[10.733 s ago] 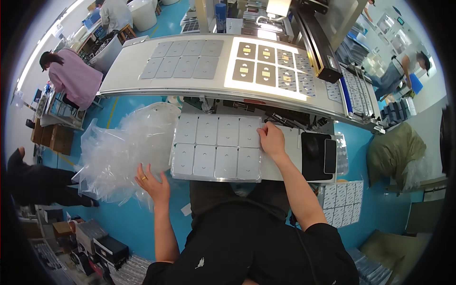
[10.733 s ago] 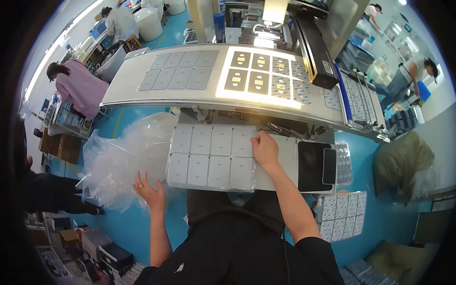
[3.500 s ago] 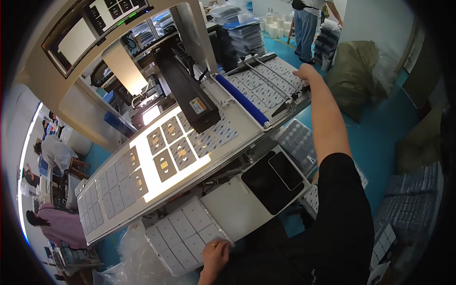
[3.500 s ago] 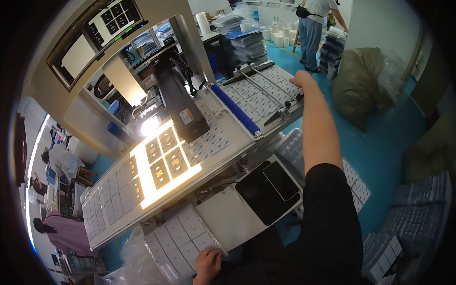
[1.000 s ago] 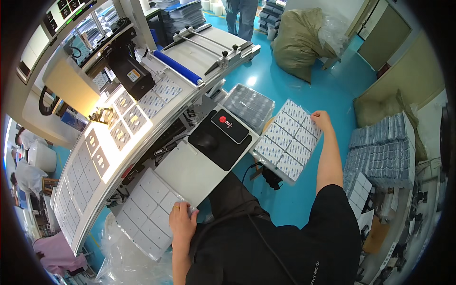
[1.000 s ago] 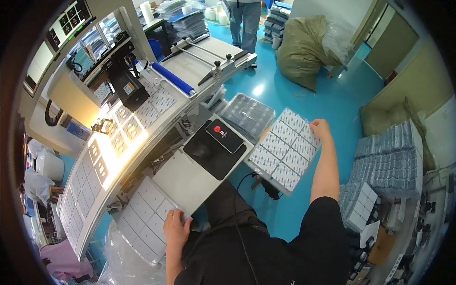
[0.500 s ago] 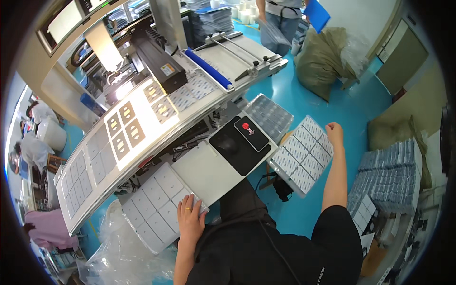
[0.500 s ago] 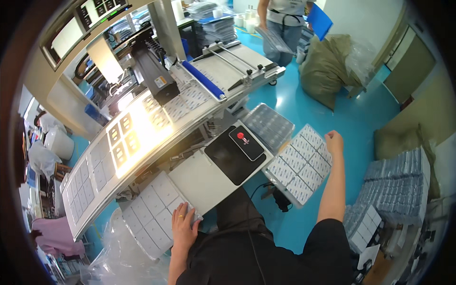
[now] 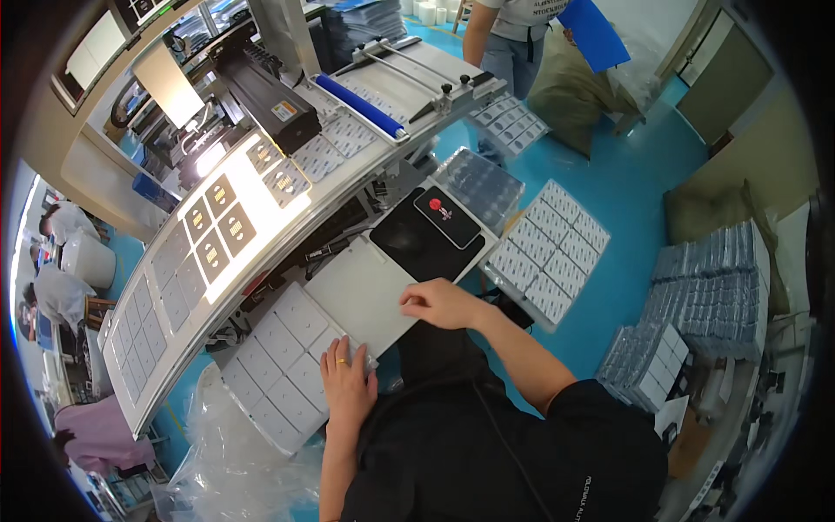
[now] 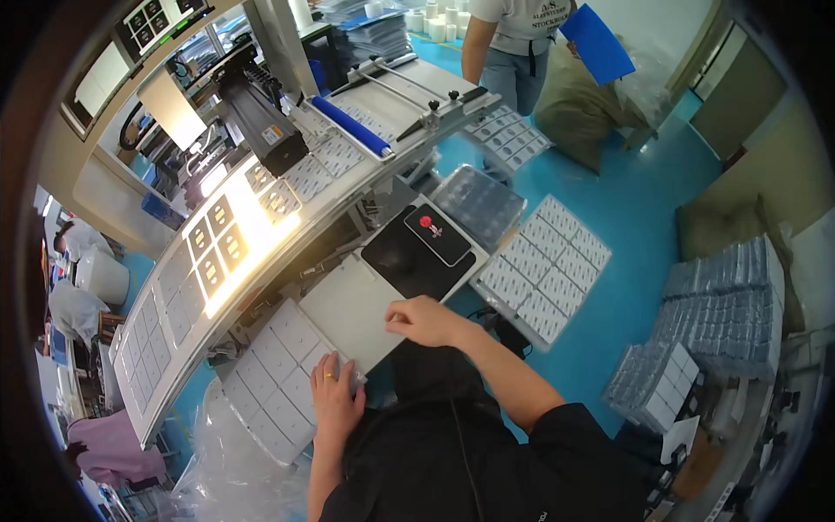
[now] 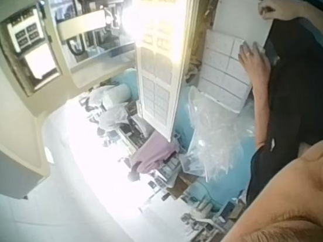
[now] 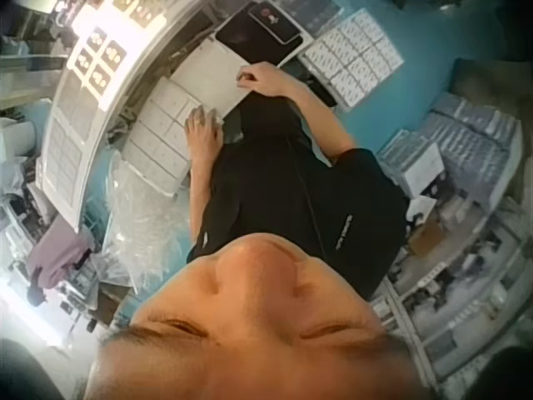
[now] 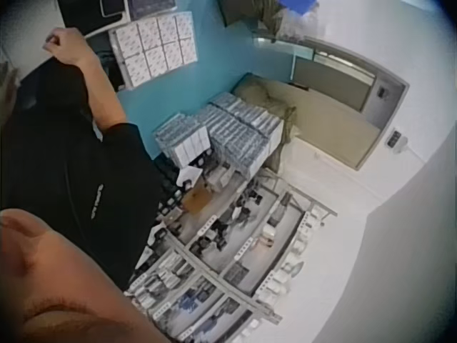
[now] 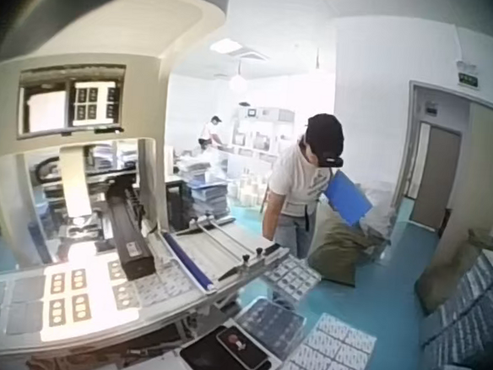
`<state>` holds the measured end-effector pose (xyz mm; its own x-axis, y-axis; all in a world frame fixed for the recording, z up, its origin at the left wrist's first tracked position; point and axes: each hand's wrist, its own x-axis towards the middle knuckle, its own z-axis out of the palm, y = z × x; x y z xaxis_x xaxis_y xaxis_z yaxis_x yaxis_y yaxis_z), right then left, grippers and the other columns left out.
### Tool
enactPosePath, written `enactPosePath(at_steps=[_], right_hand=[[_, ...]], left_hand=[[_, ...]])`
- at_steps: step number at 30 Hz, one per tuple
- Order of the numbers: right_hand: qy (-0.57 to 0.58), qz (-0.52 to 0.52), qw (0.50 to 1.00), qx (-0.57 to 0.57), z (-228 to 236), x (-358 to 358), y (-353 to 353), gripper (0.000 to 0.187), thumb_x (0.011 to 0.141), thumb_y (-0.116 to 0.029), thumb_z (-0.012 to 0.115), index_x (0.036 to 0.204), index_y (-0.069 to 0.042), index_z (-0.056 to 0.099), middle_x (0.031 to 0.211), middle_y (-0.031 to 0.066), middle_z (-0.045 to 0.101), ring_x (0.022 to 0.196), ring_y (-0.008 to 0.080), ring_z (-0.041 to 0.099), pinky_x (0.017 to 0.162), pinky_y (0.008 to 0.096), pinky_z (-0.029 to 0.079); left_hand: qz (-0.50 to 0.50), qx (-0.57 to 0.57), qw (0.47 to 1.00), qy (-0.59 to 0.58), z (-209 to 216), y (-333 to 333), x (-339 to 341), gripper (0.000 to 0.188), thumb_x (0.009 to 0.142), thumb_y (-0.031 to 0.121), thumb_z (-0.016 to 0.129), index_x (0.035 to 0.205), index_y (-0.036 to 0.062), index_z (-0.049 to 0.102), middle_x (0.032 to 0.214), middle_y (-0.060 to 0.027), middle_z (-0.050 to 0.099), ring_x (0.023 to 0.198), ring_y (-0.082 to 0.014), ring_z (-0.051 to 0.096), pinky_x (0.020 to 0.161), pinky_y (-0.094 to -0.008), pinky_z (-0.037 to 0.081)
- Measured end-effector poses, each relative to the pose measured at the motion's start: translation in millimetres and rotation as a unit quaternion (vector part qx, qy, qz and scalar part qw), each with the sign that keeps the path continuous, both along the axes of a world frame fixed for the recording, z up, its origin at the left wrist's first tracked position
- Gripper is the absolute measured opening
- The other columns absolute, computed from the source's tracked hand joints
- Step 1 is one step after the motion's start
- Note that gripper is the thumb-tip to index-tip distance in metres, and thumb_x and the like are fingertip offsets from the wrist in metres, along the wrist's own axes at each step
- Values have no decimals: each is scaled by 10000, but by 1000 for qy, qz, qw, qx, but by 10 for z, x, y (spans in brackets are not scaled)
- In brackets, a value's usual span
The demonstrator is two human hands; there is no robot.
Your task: Placing electronic panels into protective plastic sheets and stacking them in trays.
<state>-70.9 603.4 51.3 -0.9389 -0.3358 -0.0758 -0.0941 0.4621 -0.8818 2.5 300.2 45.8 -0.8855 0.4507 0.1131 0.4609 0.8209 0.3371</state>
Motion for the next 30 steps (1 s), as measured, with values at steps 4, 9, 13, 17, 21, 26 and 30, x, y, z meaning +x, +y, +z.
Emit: enactPosePath(at_steps=[4, 9, 13, 17, 21, 26, 30], right_hand=[[-1, 26, 1000, -11, -156, 11, -359, 252, 1011, -276, 761, 1107, -43, 766, 914, 151, 795, 833, 311, 761, 771, 413, 573], [6, 71, 997, -8, -214, -89, -518, 214, 1013, -247, 763, 1074, -41, 768, 878, 136, 775, 794, 294, 739, 738, 402, 556], [40, 56, 998, -9, -307, -236, -670, 207, 1011, -251, 747, 1040, -47, 767, 871, 150, 775, 798, 329, 744, 734, 432, 560], [68, 9, 997, -26, -561, -357, -857, 227, 1005, -281, 739, 1028, -56, 766, 879, 170, 779, 816, 382, 748, 742, 475, 568], [91, -32, 995, -35, -714, -393, -961, 227, 1002, -271, 742, 1010, -45, 762, 857, 173, 771, 784, 382, 744, 713, 473, 564], [30, -48, 990, -130, -820, -456, -906, 203, 1013, -213, 737, 970, -15, 747, 759, 133, 729, 665, 252, 687, 655, 394, 527], [1, -46, 985, -165, -845, -487, -904, 204, 1025, -191, 727, 959, 2, 737, 701, 85, 680, 635, 151, 608, 632, 352, 494]], left_hand=[[-4, 11, 1000, 7, -5, -17, -2, 613, 815, 137, 826, 1404, 72, 666, 1562, -246, 525, 1487, -463, 457, 1249, -644, 342], [4, 16, 1000, 10, -5, -21, 2, 626, 790, 124, 853, 1387, 92, 667, 1541, -227, 539, 1479, -459, 469, 1254, -612, 342], [19, 17, 1000, 4, -38, -2, 0, 609, 793, 134, 854, 1372, 97, 672, 1545, -216, 534, 1486, -448, 463, 1257, -617, 327], [23, 22, 999, 11, -82, 7, 3, 588, 799, 150, 857, 1356, 103, 676, 1540, -202, 534, 1487, -439, 464, 1249, -621, 328], [25, 24, 999, 14, -87, -1, -9, 577, 804, 174, 868, 1346, 106, 682, 1536, -199, 537, 1480, -438, 471, 1244, -615, 332], [25, 25, 999, 14, -83, -7, -14, 571, 816, 198, 867, 1350, 107, 687, 1541, -201, 537, 1476, -441, 475, 1242, -615, 334], [27, 19, 999, 2, -12, 24, -12, 591, 793, 157, 827, 1362, 93, 681, 1546, -218, 531, 1488, -450, 461, 1259, -623, 320]])
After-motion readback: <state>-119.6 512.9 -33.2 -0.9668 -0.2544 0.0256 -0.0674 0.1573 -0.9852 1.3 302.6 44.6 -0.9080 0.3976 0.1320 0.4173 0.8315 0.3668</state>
